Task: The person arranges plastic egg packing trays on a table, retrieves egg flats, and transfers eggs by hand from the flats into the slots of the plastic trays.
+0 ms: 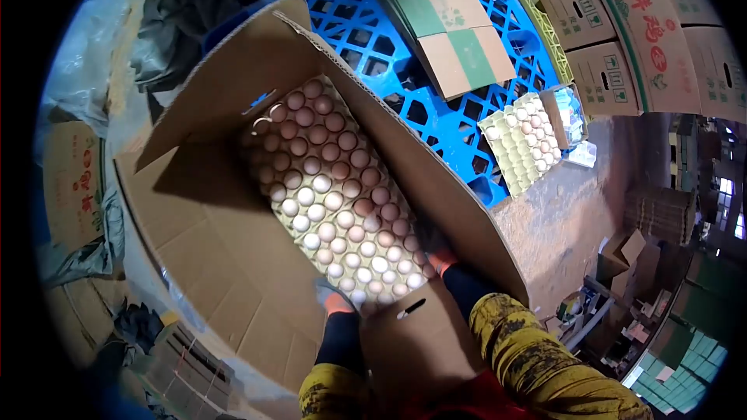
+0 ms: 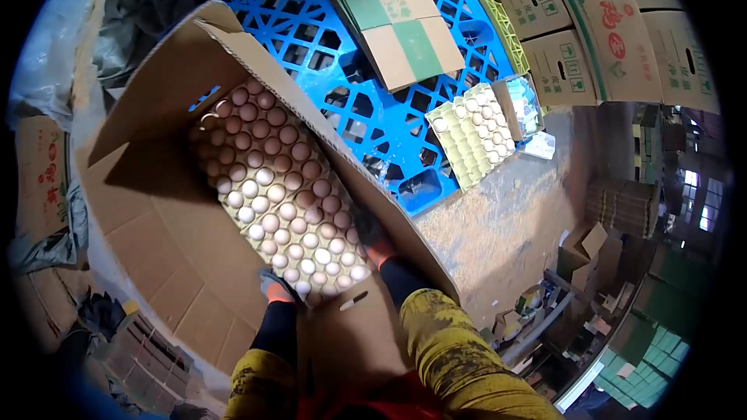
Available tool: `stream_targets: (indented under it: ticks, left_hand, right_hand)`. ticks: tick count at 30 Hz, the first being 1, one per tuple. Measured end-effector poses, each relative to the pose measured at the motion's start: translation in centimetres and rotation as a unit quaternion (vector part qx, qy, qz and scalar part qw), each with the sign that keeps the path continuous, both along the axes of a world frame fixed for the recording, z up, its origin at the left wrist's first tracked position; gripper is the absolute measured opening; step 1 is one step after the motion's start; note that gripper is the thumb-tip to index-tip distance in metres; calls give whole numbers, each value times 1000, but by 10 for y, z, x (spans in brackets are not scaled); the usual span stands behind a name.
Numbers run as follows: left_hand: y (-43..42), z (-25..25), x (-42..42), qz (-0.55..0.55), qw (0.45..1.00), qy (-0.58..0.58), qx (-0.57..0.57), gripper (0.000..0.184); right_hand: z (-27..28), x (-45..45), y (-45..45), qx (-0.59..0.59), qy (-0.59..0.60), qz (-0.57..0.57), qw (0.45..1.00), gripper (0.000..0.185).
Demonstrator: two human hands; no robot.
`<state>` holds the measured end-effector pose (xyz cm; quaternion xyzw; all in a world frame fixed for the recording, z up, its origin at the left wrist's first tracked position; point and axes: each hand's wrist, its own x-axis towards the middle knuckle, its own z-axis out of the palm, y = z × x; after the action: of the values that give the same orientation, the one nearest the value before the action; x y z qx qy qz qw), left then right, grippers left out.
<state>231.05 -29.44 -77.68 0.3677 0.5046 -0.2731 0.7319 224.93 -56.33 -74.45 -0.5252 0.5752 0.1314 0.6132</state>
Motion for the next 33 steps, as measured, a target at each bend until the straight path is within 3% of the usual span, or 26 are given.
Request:
stream_targets:
  ticks: [2,3,5,10,16,22,27,28,29,30,31,33]
  left_hand:
    - [-3,-28,-7,-55,985,6,163,58]
    - [-12,-22,-3,-17,992,-7,128,60]
    - [-12,-28,3,-70,989,-34,128,58]
    - [-5,-18,9,-63,997,-35,-4,58]
    - [1,29,9,-85,993,-45,-68,58]
    - [9,126,4,-141,977,-82,-140,58]
    - [-10,242,12,-271,951,-82,-121,59]
    - [-25,265,16,-305,940,-91,-120,59]
    - [-43,288,19,-339,927,-103,-123,59]
    - [-63,310,20,-373,912,-118,-126,59]
    - [-86,332,18,-412,891,-132,-133,59]
    - [-128,376,6,-486,846,-156,-153,60]
  right_hand:
    - [-14,9,-6,-8,-4,-11,1000,50]
    - [-20,13,-8,-11,-5,-15,1000,50]
    - [-28,22,-12,-14,-10,-20,1000,50]
    - [-24,33,-7,-24,-17,-15,999,49]
    - [32,40,-3,-16,-41,-19,999,48]
    - [130,39,-1,-26,-76,11,997,47]
    - [202,32,3,-175,-133,176,959,44]
    - [251,28,-2,-168,-129,173,962,45]
    - [263,22,4,-196,-164,129,958,49]
    - [268,11,7,-160,-268,84,946,50]
    - [270,3,8,-83,-253,89,960,52]
    - [321,-23,10,-139,-213,98,962,52]
